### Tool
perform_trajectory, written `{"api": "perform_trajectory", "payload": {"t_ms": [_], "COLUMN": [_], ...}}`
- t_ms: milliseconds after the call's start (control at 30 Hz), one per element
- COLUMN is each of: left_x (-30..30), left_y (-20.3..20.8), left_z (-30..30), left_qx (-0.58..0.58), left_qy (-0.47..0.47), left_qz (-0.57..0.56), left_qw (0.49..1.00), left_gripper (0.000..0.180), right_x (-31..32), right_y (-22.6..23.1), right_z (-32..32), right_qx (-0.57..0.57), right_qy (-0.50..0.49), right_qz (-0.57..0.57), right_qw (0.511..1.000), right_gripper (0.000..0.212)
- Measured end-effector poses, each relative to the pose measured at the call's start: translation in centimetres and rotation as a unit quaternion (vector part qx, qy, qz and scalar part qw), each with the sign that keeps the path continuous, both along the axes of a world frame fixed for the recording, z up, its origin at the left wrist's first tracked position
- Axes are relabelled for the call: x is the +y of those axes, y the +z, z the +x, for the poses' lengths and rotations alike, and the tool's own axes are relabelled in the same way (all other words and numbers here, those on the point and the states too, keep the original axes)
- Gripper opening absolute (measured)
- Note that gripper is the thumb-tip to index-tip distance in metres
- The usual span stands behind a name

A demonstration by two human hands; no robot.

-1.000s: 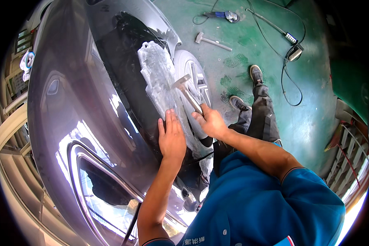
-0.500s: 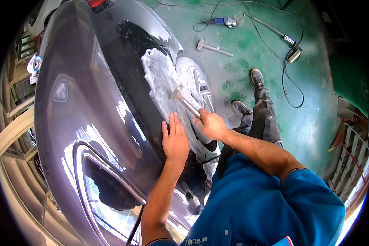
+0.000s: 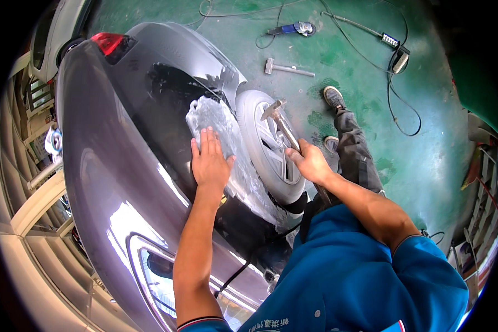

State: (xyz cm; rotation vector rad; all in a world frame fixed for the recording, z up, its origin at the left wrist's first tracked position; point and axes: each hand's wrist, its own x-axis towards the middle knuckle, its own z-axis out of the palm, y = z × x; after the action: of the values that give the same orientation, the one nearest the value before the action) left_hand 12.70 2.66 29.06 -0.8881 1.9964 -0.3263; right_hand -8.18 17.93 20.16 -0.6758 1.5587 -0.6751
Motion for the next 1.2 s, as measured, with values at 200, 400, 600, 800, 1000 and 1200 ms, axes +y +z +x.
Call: {"api": "perform_trajectory", "payload": {"t_ms": [200,400,600,800,1000,1200], "left_x": [-3.5,1.1,1.5,1.6,3.6,3.6], "left_y": [-2.3,2.1,2.7,2.7,4.6,4.5], "left_z": [-0.1,0.5,0.5,-0.3,0.4,0.6], "left_qx": [-0.005,0.053,0.096,0.110,0.126,0.135], "left_qy": [-0.019,0.015,0.030,0.036,0.068,0.068], "left_qz": [0.019,0.064,0.087,0.076,0.084,0.086], "left_qw": [1.000,0.996,0.991,0.990,0.986,0.985], "left_gripper": [0.079,0.077,0.074,0.072,0.072,0.073], "right_x": [-4.2,-6.7,-6.1,-5.9,-5.4,-6.1], "right_y": [-0.4,0.7,1.4,1.8,1.4,2.1], "right_z": [-1.7,-0.6,2.4,4.0,6.5,6.1], "right_qx": [-0.010,-0.027,-0.053,-0.057,-0.028,-0.001], "right_qy": [0.011,0.103,0.122,0.131,0.132,0.137], "right_qz": [-0.034,-0.030,-0.036,-0.051,-0.079,-0.099], "right_qw": [0.999,0.994,0.990,0.988,0.988,0.986], "right_gripper": [0.046,0.046,0.042,0.040,0.038,0.037]}}
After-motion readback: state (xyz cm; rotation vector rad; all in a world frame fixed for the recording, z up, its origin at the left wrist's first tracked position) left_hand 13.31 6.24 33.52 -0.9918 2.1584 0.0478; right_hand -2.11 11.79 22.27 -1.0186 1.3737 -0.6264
